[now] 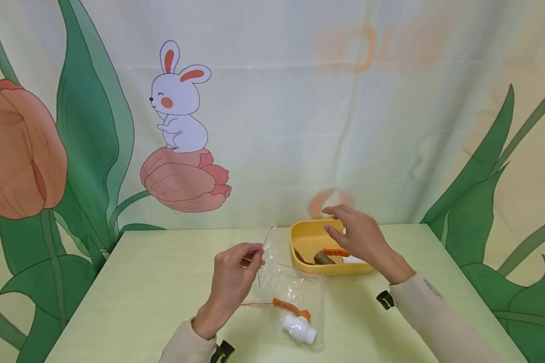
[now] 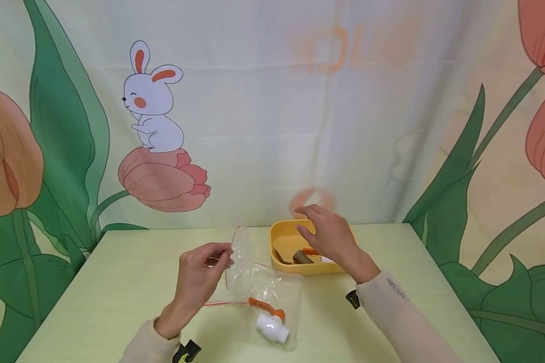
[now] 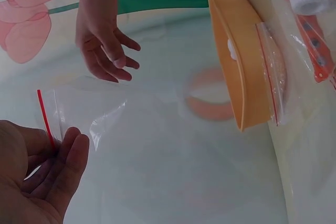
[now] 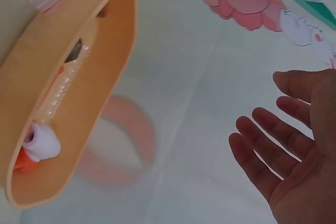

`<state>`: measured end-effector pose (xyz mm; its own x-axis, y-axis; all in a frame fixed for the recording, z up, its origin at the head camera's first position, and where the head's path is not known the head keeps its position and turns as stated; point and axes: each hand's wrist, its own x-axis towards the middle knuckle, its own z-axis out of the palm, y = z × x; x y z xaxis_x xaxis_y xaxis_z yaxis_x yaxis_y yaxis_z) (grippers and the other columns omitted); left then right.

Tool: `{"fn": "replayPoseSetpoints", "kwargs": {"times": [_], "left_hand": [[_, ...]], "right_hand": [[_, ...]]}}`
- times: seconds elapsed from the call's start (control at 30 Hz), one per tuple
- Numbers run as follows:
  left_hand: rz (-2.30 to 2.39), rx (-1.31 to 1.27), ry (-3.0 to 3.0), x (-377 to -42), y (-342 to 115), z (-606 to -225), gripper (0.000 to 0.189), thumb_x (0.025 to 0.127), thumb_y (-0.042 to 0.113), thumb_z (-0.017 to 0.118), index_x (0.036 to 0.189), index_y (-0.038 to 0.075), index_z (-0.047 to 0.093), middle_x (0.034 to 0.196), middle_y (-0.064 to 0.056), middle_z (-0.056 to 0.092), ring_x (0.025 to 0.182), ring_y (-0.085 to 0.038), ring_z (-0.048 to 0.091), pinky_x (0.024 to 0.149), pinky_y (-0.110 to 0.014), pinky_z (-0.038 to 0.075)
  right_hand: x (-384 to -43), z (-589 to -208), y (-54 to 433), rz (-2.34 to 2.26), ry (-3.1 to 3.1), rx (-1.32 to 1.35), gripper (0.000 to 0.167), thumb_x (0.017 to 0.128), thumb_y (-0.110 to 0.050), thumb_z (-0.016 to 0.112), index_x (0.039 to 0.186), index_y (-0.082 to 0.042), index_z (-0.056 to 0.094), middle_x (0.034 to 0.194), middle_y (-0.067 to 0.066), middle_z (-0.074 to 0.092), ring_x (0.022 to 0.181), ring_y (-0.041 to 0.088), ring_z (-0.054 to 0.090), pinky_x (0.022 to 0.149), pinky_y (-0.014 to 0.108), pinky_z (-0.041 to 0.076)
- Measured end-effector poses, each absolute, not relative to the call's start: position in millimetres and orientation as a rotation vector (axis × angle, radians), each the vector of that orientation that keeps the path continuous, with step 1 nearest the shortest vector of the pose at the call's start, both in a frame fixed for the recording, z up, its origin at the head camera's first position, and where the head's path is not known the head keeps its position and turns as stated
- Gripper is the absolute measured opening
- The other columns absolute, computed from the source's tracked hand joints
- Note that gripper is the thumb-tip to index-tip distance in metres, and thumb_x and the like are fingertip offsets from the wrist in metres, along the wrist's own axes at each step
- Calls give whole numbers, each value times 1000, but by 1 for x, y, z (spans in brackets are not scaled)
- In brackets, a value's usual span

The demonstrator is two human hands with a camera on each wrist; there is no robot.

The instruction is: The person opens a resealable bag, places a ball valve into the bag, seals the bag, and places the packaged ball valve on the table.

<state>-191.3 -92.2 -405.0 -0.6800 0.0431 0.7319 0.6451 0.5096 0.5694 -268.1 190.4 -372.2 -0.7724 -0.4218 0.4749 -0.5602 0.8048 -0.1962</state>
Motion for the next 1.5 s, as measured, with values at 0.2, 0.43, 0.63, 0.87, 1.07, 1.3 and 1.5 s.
{"fn": "replayPoseSetpoints", "kwargs": {"times": [0.2, 0.43, 0.63, 0.87, 1.07, 1.3, 1.5], "left_hand": [[-1169, -566, -2079, -194, -91, -407, 12, 81, -10, 70, 90, -2, 74, 74, -9, 73, 59, -10, 68, 57, -13, 53], [-1194, -551, -2098, -194, -90, -408, 12, 82, -10, 69, 90, -2, 74, 76, -11, 73, 60, -12, 69, 57, -13, 54], [-1201, -535, -2096, -195, -90, -410, 13, 82, -10, 69, 89, -1, 74, 77, -13, 74, 60, -13, 69, 57, -12, 54], [-1192, -529, -2092, -196, -88, -412, 13, 83, -9, 68, 88, 1, 74, 75, -9, 74, 60, -11, 68, 56, -12, 53], [-1194, -516, -2102, -197, -87, -415, 14, 83, -8, 68, 88, 3, 75, 73, -7, 74, 59, -9, 68, 55, -12, 52], [-1187, -520, -2098, -198, -85, -417, 14, 83, -8, 68, 88, 3, 75, 74, -7, 74, 59, -9, 69, 56, -12, 53], [-1176, -524, -2092, -199, -83, -418, 13, 83, -7, 68, 88, 3, 75, 74, -6, 74, 60, -9, 69, 57, -13, 54]], "right_hand": [[-287, -386, 195, 421, -2735, 719, 39, 90, -26, 72, 127, -15, 64, 124, 5, 68, 101, 24, 67, 82, 43, 57], [-306, -403, 191, 401, -2823, 783, 39, 90, -26, 71, 127, -14, 64, 122, 5, 69, 103, 23, 67, 85, 42, 56], [-320, -415, 169, 460, -2904, 829, 40, 93, -28, 69, 128, -11, 63, 125, 7, 68, 106, 26, 67, 89, 42, 56], [-332, -438, 150, 398, -2955, 810, 40, 90, -29, 72, 126, -12, 64, 116, 7, 70, 100, 24, 67, 85, 40, 56], [-338, -455, 141, 373, -3031, 805, 36, 88, -27, 74, 119, -11, 67, 109, 7, 71, 96, 22, 65, 86, 39, 54], [-345, -469, 135, 397, -3105, 814, 31, 88, -23, 74, 115, -7, 69, 100, 8, 70, 89, 22, 63, 86, 39, 54], [-349, -474, 133, 431, -3187, 738, 32, 89, -24, 72, 116, -7, 68, 100, 6, 69, 87, 21, 61, 84, 39, 54]]}}
